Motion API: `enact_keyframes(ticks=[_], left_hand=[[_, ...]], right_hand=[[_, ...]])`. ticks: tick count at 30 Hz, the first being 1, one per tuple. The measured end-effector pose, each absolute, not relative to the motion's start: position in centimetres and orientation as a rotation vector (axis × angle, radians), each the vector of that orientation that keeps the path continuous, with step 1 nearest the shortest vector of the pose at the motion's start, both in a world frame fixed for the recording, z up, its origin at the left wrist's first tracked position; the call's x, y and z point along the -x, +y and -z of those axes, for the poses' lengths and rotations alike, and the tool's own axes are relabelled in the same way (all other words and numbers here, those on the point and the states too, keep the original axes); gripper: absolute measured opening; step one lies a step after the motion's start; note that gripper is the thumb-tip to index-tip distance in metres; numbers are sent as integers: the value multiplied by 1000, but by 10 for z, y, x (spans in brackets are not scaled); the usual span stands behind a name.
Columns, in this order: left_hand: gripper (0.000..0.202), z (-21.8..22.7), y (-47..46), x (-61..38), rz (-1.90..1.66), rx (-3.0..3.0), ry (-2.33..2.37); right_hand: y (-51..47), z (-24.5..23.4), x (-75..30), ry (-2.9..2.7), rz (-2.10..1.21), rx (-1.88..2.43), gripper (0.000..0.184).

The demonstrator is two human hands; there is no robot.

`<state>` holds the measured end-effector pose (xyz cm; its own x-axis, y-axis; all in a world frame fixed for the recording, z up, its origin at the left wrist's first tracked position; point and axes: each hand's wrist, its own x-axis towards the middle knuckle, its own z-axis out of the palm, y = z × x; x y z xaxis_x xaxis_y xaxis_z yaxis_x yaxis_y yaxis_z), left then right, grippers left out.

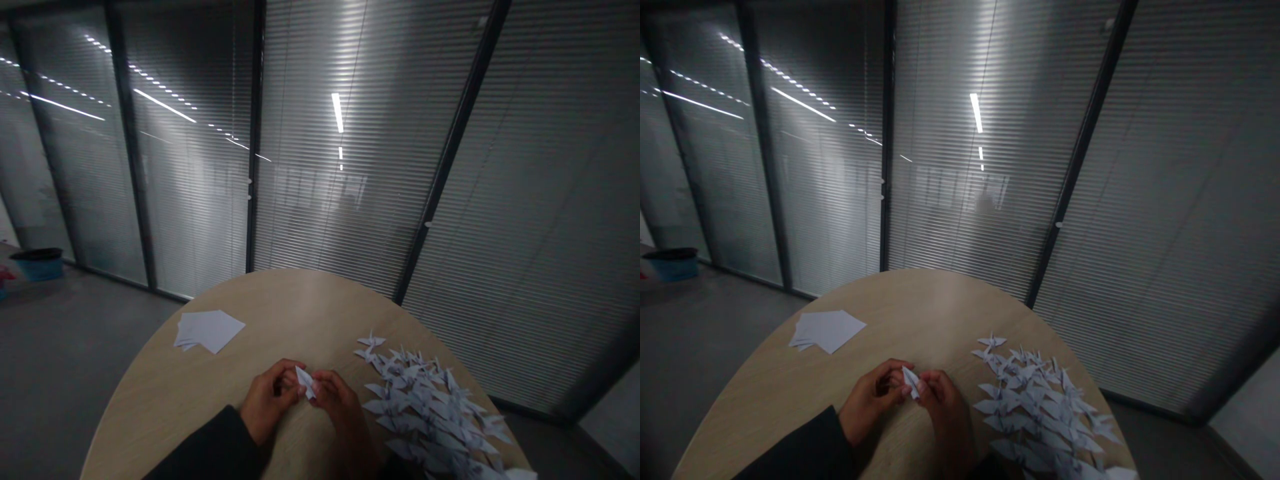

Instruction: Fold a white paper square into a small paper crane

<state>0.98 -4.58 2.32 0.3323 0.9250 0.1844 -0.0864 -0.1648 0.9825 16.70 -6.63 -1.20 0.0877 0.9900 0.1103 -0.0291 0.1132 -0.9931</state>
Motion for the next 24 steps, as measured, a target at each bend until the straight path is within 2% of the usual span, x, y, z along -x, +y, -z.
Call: enact_keyframes(ticks=[7, 18, 24], left_hand=[[31, -26, -48, -11, -1099, -1429, 826], [31, -24, -47, -11, -1106, -1394, 834], [28, -23, -46, -10, -1125, -1446, 877]], right_hand=[[-64, 14, -172, -1252, -1046, 1160, 46], [-77, -6, -158, -1238, -1038, 1145, 34], [-76, -2, -161, -1335, -995, 1215, 27]])
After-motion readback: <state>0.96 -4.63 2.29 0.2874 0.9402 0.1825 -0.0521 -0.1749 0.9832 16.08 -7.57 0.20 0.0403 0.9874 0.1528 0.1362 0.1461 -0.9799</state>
